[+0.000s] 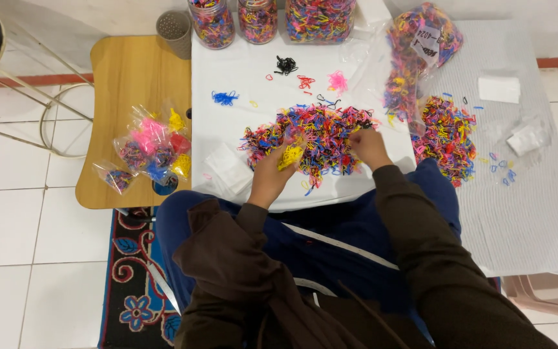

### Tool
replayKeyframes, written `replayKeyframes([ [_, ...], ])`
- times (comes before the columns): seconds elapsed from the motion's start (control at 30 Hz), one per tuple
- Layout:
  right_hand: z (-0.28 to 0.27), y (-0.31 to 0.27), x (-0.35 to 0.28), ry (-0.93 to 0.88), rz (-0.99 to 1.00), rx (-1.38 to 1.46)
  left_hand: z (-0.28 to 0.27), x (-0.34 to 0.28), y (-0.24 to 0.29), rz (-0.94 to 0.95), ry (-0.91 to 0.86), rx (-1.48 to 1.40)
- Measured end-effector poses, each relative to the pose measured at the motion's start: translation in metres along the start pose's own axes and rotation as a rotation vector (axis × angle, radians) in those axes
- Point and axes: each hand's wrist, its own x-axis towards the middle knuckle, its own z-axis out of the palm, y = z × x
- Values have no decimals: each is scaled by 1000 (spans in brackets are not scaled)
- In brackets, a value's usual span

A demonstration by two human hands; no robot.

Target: The person sorts colorful rubber bands from a large pile on a white table into small clear plastic bags by color. They pick yellow bands and place them into a bag, then continue sorting other colors from the mixed pile.

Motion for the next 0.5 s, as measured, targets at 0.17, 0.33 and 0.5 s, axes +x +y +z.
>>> replayKeyframes([
  [0.17,8,-15,-3,51,-84,47,-1,0,-1,0,12,-10],
  [0.33,-5,-34,-13,-1,-94,115,-1,-2,0,8,-4,-18],
  [0.5,-87,-96,-50,-92,168,1063,6,4,-9,6,-3,18],
])
